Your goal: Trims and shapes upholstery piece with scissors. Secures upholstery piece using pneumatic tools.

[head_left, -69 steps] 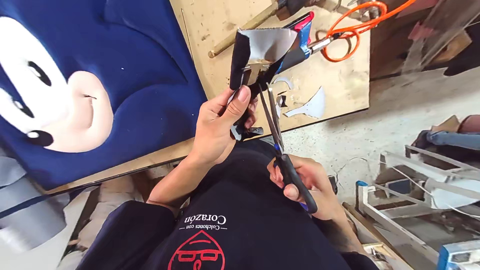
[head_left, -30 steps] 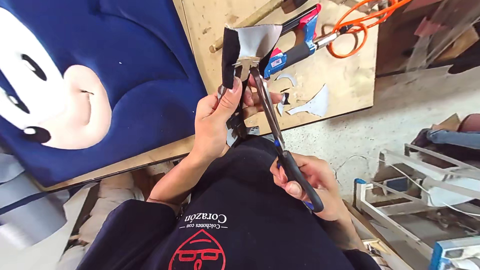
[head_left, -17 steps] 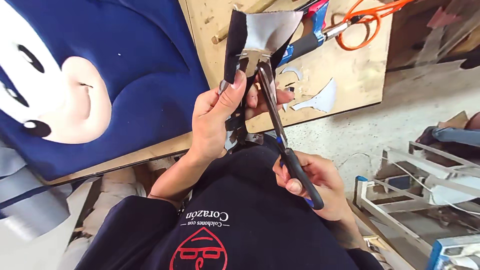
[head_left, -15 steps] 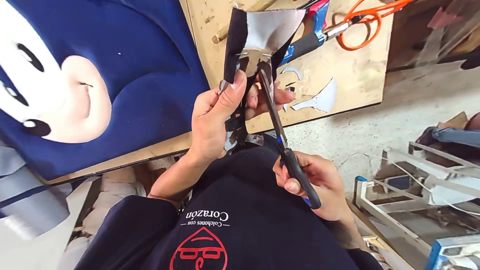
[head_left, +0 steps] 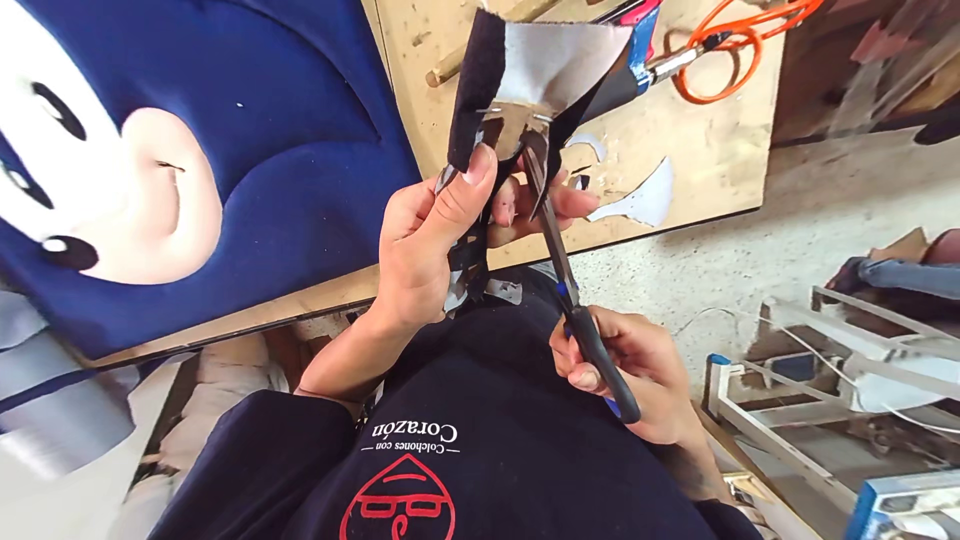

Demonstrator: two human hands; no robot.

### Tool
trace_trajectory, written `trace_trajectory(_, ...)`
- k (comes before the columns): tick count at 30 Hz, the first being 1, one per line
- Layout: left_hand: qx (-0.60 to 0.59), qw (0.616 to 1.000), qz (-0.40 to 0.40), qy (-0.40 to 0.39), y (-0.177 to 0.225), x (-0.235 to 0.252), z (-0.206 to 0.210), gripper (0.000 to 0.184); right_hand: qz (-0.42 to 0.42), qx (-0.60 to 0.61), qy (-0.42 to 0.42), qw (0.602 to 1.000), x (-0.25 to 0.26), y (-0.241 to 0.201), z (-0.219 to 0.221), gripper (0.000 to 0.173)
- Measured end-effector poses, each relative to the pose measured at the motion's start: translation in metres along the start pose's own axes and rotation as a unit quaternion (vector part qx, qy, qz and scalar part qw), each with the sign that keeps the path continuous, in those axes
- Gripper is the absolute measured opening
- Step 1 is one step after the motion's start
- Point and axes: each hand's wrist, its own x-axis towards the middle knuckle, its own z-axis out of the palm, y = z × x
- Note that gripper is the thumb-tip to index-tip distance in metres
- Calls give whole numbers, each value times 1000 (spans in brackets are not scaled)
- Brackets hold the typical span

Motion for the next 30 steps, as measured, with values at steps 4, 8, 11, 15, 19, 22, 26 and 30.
trace_trajectory(4,-16,1000,-7,-7,3,-1,-1,40,-6,9,-4,1000,0,1,-2,26)
trace_trajectory(8,-5,1000,5,-7,4,-1,-1,38,-14,32,2,999,0,4,-2,26)
trace_trajectory(11,-1,1000,9,-3,4,-2,0,37,-14,35,3,999,0,5,-1,25)
trace_trajectory(15,6,1000,10,-1,3,-3,-2,39,-11,17,2,1000,0,3,-2,24)
trace_trajectory(19,-2,1000,8,-4,4,-3,-2,38,-14,9,-4,1000,0,4,-3,27)
trace_trajectory(22,-22,1000,15,-13,6,-2,0,37,-19,5,-4,1000,0,5,-3,29)
trace_trajectory(26,3,1000,11,-5,6,-3,-1,39,-14,5,1,1000,0,4,-2,26)
trace_trajectory(30,-2,1000,10,-4,5,-3,-2,38,-10,-11,0,1000,0,5,-4,26)
